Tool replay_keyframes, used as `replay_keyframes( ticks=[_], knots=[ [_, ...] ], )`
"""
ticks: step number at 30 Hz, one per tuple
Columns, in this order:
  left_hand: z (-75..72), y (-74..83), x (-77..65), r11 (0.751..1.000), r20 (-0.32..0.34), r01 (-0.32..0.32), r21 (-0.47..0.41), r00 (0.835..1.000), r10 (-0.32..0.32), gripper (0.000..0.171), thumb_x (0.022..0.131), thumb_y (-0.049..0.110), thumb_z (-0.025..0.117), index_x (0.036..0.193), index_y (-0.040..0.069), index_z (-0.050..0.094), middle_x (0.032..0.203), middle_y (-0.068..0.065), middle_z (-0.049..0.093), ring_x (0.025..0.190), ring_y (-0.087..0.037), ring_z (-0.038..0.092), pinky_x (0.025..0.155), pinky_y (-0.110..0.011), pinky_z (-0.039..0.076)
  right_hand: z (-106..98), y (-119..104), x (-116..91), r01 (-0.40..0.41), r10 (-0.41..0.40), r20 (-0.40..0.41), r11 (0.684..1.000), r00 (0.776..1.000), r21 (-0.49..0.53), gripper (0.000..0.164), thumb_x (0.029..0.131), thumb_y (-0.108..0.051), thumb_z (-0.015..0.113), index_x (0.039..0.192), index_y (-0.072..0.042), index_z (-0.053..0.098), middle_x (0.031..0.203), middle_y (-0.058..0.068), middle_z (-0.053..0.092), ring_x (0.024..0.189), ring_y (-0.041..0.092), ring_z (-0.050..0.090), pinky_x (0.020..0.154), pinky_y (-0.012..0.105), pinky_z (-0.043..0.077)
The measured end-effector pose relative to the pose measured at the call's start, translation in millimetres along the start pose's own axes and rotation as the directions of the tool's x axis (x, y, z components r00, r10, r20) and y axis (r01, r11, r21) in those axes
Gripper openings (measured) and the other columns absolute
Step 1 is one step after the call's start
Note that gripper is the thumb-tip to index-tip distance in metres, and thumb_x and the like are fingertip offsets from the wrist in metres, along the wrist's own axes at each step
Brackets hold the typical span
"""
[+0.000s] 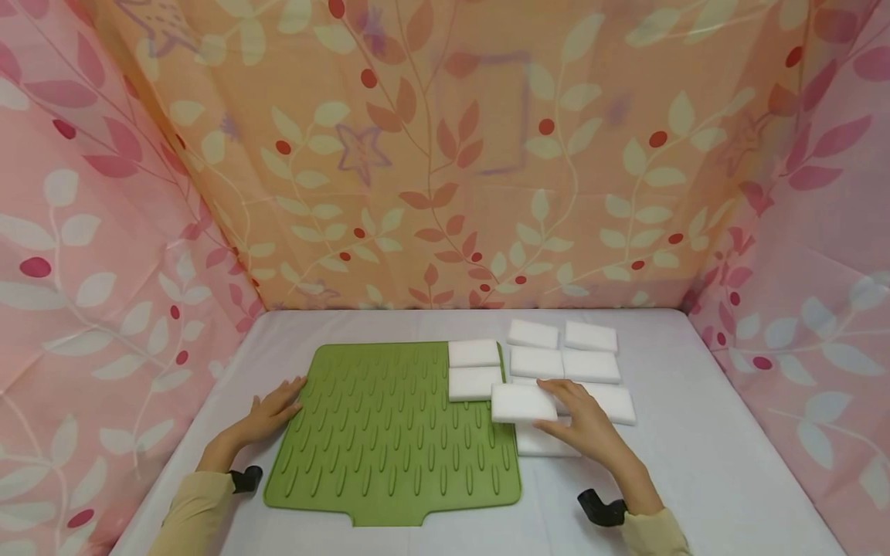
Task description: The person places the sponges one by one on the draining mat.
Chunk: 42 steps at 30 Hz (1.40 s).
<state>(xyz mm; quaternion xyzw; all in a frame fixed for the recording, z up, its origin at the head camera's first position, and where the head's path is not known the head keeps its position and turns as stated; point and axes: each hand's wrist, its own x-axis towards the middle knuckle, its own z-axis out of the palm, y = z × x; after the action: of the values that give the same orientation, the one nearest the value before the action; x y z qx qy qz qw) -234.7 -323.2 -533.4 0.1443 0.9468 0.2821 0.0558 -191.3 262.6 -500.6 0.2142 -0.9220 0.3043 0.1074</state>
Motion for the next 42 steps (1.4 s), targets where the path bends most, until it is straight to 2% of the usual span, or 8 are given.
replay_keyframes(
  ticks=[13,24,42],
  knots=[
    [1.8,-3.2,1.0,1.0,0.006,0.007,-0.006,1.0,-0.007,0.055,0.099,0.027,0.042,0.147,0.005,0.025,0.15,-0.021,0.022,0.137,-0.046,0.013,0.095,-0.075,-0.007,21,-18,11,0.065,-0.066,-0.016,0.998,0.998,-0.026,0.064,0.075,-0.037,0.076,0.129,-0.011,0.055,0.12,0.003,0.058,0.11,0.028,0.054,0.087,0.049,0.045],
    [2.9,-4.4,0.2,1.0,-0.008,-0.02,-0.002,1.0,0.02,0.055,0.098,0.028,0.044,0.146,0.005,0.026,0.148,-0.024,0.024,0.135,-0.048,0.015,0.093,-0.076,-0.004,41,-35,15,0.066,-0.066,0.004,0.998,0.998,-0.021,0.066,0.075,-0.045,0.073,0.128,-0.011,0.056,0.122,0.004,0.056,0.11,0.027,0.054,0.086,0.048,0.046],
    [2.4,-4.0,1.7,1.0,0.02,0.019,-0.01,1.0,-0.019,0.056,0.099,0.029,0.042,0.148,0.008,0.023,0.151,-0.02,0.021,0.138,-0.044,0.012,0.096,-0.074,-0.008,59,-44,18,0.11,-0.113,-0.012,0.982,0.993,-0.152,0.066,0.07,-0.04,0.079,0.125,-0.009,0.059,0.116,0.008,0.059,0.105,0.028,0.055,0.082,0.047,0.047]
  ],
)
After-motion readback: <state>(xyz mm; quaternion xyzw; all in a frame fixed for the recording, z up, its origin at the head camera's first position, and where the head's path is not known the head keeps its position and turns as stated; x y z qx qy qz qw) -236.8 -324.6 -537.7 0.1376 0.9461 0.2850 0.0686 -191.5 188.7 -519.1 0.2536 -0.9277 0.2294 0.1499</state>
